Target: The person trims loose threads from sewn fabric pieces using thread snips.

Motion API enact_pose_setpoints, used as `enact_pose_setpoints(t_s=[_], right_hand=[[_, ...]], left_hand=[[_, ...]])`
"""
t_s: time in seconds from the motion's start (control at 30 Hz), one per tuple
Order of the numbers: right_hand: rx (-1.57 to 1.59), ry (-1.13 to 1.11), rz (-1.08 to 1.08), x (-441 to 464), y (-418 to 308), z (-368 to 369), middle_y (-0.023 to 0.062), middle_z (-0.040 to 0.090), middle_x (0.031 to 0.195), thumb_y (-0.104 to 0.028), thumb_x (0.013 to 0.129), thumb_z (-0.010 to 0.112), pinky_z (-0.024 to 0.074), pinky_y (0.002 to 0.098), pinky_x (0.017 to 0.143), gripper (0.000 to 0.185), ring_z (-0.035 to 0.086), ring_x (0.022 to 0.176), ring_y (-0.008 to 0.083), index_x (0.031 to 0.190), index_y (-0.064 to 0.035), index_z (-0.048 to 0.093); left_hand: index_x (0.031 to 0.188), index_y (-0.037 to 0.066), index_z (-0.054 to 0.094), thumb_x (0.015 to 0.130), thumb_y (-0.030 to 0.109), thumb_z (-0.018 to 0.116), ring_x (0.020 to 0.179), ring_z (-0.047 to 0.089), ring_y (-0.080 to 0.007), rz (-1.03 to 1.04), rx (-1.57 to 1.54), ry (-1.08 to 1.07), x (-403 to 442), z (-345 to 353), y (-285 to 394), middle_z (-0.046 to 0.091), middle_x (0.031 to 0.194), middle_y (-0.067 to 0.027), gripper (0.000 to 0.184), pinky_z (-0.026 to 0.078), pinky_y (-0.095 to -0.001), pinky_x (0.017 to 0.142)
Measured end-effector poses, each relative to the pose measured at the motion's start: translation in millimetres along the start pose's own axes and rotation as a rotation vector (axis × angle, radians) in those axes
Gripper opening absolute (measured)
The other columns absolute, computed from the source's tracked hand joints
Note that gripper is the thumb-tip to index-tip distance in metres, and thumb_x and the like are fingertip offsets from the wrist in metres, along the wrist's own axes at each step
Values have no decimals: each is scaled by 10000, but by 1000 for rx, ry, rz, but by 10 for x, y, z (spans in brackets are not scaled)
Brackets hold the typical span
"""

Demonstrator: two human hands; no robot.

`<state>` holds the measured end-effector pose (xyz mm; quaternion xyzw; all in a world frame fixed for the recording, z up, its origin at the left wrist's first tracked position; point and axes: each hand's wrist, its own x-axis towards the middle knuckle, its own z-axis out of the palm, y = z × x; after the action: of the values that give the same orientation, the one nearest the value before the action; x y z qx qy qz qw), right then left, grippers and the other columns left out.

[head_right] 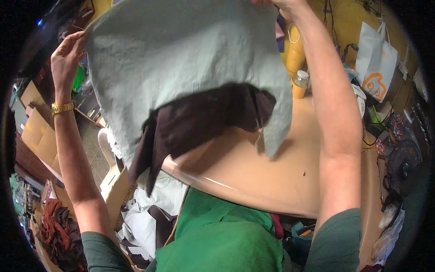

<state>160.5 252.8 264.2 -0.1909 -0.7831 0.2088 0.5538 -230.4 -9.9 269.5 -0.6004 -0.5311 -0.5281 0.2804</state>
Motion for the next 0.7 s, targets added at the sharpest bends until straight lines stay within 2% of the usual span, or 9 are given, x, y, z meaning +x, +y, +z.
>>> enact_pose_setpoints(t_s=[0.17,0.23,0.3,0.33,0.4,0.43,0.53,0.63,0.7], right_hand=[[-95,-45,-14,-50,21,-142,-31,565,817,-338,988,607,457,254,573,265,563,661,65,967,-76,571],[-141,-154,-11,-313,-33,-274,-33,552,819,-356,989,604,462,260,577,283,565,664,69,963,-78,555],[-39,-411,205,-887,-348,-352,-33,551,794,-351,986,595,478,279,642,284,593,719,107,891,-89,542],[-165,-523,220,-1060,-335,-522,-28,551,834,-273,946,619,481,272,702,213,572,778,102,906,-77,547],[-221,-594,313,-1449,-272,-828,-11,549,886,-93,863,631,488,267,773,109,551,817,104,941,-57,564],[-75,-672,449,-1479,-454,-920,11,568,912,-53,844,624,486,267,774,129,562,849,112,958,-33,567],[-10,-585,84,-1205,-541,-1177,32,591,925,-133,848,639,492,282,774,231,590,853,122,1022,8,586],[104,-449,29,-663,-493,-539,0,587,847,-187,861,655,492,250,647,301,614,721,112,1100,-14,597],[64,-606,198,-324,-514,183,-1,584,762,-165,889,632,450,207,511,270,619,597,109,1115,-26,589]], left_hand=[[1097,17,695,970,152,631,787,568,-46,-19,3,79,-152,34,23,675,890,17,196,459,-206,722],[1019,9,637,993,115,571,759,509,-56,-34,-58,0,-459,49,77,592,839,26,128,431,-215,695],[971,-3,605,987,98,555,758,511,-67,36,-24,-339,-998,-77,425,568,837,9,114,430,-221,684],[937,4,608,971,102,586,752,519,-77,-303,-138,-619,-1261,-238,601,560,823,5,106,436,-231,678],[877,3,619,930,113,645,774,557,-93,-526,-465,-673,-1718,-446,1009,580,805,-9,124,456,-246,693],[894,-5,617,910,106,657,723,553,-98,-448,-430,-649,-1801,-640,1151,576,776,-15,119,455,-244,655],[901,-11,602,847,104,679,567,501,-109,-371,-728,-345,-1992,-931,1276,553,693,-24,148,412,-236,530],[833,35,495,865,227,652,526,412,-48,-398,-606,-258,-1738,-929,1024,439,665,39,250,319,-203,468],[867,80,504,907,314,656,557,372,-9,-563,-488,-495,-1442,-918,523,420,691,79,282,293,-194,472]])
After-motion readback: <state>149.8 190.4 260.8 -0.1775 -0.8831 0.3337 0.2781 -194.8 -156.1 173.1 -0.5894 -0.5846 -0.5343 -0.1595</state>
